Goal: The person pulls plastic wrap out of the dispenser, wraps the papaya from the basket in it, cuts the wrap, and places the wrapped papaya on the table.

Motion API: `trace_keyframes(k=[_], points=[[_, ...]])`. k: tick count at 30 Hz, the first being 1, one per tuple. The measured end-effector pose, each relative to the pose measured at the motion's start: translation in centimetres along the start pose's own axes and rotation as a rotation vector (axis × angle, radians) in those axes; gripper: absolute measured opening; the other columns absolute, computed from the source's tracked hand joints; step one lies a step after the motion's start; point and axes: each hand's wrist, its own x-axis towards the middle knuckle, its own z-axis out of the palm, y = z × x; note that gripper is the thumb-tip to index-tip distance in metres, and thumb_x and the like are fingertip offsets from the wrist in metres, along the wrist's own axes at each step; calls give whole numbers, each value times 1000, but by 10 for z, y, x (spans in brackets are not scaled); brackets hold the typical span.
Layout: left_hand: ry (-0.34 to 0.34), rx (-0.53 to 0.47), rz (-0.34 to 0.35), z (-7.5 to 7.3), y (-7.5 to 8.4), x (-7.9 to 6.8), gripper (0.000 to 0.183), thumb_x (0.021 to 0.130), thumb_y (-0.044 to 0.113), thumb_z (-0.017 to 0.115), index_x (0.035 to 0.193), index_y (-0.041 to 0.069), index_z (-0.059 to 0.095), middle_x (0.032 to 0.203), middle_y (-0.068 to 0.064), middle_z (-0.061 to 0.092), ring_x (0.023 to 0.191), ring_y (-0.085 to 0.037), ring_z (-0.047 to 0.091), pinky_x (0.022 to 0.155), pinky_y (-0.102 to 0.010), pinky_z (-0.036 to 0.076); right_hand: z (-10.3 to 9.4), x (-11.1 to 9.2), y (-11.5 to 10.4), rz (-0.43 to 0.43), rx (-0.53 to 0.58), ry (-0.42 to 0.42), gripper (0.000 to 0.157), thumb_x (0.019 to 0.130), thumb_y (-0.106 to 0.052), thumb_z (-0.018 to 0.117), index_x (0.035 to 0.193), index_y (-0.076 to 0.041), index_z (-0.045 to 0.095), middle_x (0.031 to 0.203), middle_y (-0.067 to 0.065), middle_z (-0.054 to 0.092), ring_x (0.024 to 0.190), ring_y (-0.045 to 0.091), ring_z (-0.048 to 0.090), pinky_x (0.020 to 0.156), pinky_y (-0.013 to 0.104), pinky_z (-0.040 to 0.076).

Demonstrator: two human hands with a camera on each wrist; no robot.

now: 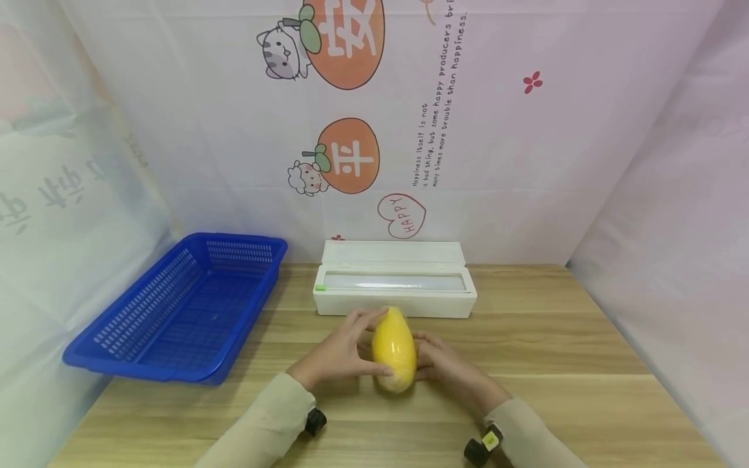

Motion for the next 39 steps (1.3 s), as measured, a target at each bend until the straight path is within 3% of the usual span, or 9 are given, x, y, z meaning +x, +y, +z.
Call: trace_keyframes(k=[5, 10, 14, 20, 25, 27, 33, 35, 39], points=[[5, 51, -32, -3, -1, -1, 108, 69, 62, 84, 158, 35, 30, 146, -2, 36, 124, -17, 48, 96, -38, 50, 0, -1, -1, -11, 27, 37, 72, 96, -29, 58, 155, -4, 26, 135, 21, 51, 114, 32, 59, 98, 39, 50], [24, 65, -41, -3, -2, -2, 108, 68, 64, 84, 157, 27, 35, 143, 0, 41, 123, -17, 49, 98, -42, 49, -1, -4, -1, -29, 27, 72, 66, 100, -29, 54, 153, 1, 31, 142, 21, 46, 117, 30, 58, 101, 37, 48], [41, 78, -31, -3, -2, -2, 108, 66, 66, 83, 154, 21, 39, 143, 3, 45, 123, -14, 50, 102, -42, 46, -2, -7, -2, -25, 38, 81, 69, 100, -36, 58, 154, -2, 33, 147, 18, 43, 121, 29, 55, 105, 39, 44], [44, -1, -22, -2, -6, -2, 104, 67, 60, 86, 151, 18, 42, 144, 4, 47, 124, -13, 52, 104, -34, 46, -3, -11, -4, -1, 48, 70, 73, 98, -45, 62, 155, -12, 31, 152, 12, 40, 127, 29, 51, 114, 50, 30], [29, -52, -10, -2, -8, -2, 102, 68, 53, 88, 152, 19, 40, 146, 4, 46, 126, -15, 53, 103, -34, 46, -4, -10, -4, -11, 27, 61, 76, 98, -46, 61, 155, -7, 30, 156, 12, 36, 134, 29, 44, 117, 54, 23], [27, -72, -3, -1, -9, -2, 103, 68, 50, 90, 152, 19, 39, 147, 3, 45, 127, -15, 53, 103, -34, 46, -3, -9, -4, -22, 22, 61, 74, 98, -44, 62, 155, -8, 31, 155, 11, 36, 135, 30, 43, 116, 54, 24], [36, -158, 33, 3, -11, -1, 105, 66, 42, 93, 151, 16, 37, 150, 2, 44, 128, -16, 53, 104, -34, 45, 0, -8, -7, -43, 63, 71, 70, 98, -38, 64, 157, -30, 26, 149, 7, 29, 124, 31, 49, 110, 50, 32], [30, -180, 39, 4, -11, -1, 105, 67, 40, 93, 151, 15, 36, 150, 2, 44, 128, -16, 53, 105, -34, 45, 0, -8, -9, -42, 65, 58, 69, 99, -38, 63, 157, -28, 27, 148, 7, 31, 122, 31, 51, 111, 50, 30], [21, -204, 38, 6, -13, 0, 104, 67, 39, 93, 151, 13, 36, 150, 0, 45, 128, -17, 53, 104, -31, 45, 0, -7, -12, -43, 37, 46, 68, 99, -39, 62, 155, -13, 32, 141, 15, 47, 118, 31, 56, 111, 51, 32]])
